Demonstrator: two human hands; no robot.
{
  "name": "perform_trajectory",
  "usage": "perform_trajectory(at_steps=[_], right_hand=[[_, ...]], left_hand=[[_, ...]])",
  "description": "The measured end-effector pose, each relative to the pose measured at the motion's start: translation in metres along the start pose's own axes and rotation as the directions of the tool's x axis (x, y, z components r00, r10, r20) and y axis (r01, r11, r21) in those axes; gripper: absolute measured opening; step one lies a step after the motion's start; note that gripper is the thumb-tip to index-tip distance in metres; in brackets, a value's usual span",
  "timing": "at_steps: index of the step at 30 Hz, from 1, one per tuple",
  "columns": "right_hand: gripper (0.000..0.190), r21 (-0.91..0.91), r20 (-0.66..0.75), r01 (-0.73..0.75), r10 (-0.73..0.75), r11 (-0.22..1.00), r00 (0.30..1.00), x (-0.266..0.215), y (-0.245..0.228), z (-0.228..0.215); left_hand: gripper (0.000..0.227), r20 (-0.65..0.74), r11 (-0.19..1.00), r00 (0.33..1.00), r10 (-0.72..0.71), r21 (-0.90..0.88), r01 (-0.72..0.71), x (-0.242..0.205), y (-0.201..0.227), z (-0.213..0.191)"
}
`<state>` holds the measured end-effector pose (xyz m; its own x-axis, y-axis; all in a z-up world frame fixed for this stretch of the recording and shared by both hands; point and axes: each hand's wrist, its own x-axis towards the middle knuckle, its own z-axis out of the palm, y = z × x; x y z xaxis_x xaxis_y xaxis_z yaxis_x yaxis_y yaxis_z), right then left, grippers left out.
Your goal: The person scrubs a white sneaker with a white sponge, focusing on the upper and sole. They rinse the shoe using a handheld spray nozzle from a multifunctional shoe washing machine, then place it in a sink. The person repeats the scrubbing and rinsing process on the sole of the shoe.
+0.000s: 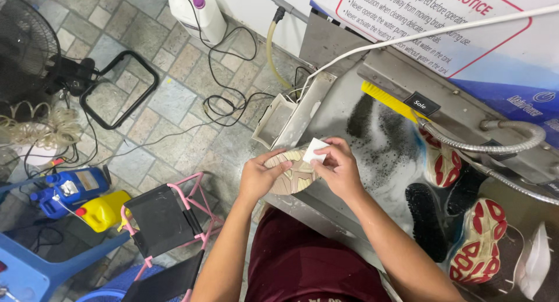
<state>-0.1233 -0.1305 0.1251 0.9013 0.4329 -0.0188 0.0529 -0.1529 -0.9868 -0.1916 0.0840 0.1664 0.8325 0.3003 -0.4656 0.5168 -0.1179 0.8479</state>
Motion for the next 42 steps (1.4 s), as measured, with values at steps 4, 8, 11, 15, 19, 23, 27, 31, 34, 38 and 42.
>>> perform_trajectory(at_steps=[4,8,11,15,19,23,27,31,34,38,42], right_hand=[[0.022,-0.179,-0.037,0.078,-0.086,0.981,0.996,-0.008,-0.008,0.007],[0.017,-0.111,-0.055,-0.016,0.01,0.994,0.998,-0.027,-0.014,0.025],[0.017,-0.113,-0.016,0.043,-0.045,0.993,0.999,-0.02,-0.014,0.02],[0.016,-0.162,-0.062,0.035,-0.046,0.986,0.997,-0.011,-0.019,0.018],[0.016,-0.244,-0.207,0.029,-0.081,0.969,0.975,-0.012,-0.02,0.03],[0.014,-0.19,-0.203,-0.117,0.078,0.975,0.976,-0.028,-0.014,0.042],[0.015,-0.196,-0.116,-0.019,-0.004,0.98,0.993,-0.02,-0.01,0.029],[0.014,-0.224,-0.129,-0.087,0.059,0.971,0.99,-0.008,-0.005,0.025],[0.013,-0.211,-0.103,-0.01,-0.012,0.978,0.995,-0.025,-0.002,0.035],[0.014,-0.204,-0.041,-0.038,0.031,0.978,0.999,-0.022,0.007,0.026],[0.012,-0.164,-0.181,-0.101,0.071,0.981,0.981,0.0,0.011,0.017]], left_hand=[[0.046,-0.033,0.998,0.999,0.023,0.058,-0.021,-0.002,-0.004,0.002],[0.044,-0.01,1.0,1.0,0.017,0.004,-0.017,0.002,-0.012,0.0],[0.043,0.004,1.0,1.0,0.022,-0.008,-0.022,0.005,-0.016,0.0],[0.045,0.017,0.998,0.999,-0.032,-0.054,0.033,0.007,-0.019,-0.002],[0.044,-0.019,1.0,1.0,0.016,0.002,-0.016,0.007,-0.019,0.001],[0.043,-0.017,0.999,0.999,0.033,0.004,-0.033,0.004,-0.023,-0.002],[0.044,0.004,1.0,1.0,-0.004,0.025,0.004,0.006,-0.018,-0.002],[0.044,-0.019,0.999,1.0,0.009,0.04,-0.008,0.004,-0.021,-0.001],[0.045,-0.02,0.999,1.0,0.021,0.041,-0.021,0.005,-0.023,0.001],[0.045,-0.012,0.999,1.0,0.008,0.054,-0.007,0.007,-0.024,0.0],[0.045,-0.023,1.0,0.999,0.03,0.011,-0.03,0.005,-0.023,0.002]])
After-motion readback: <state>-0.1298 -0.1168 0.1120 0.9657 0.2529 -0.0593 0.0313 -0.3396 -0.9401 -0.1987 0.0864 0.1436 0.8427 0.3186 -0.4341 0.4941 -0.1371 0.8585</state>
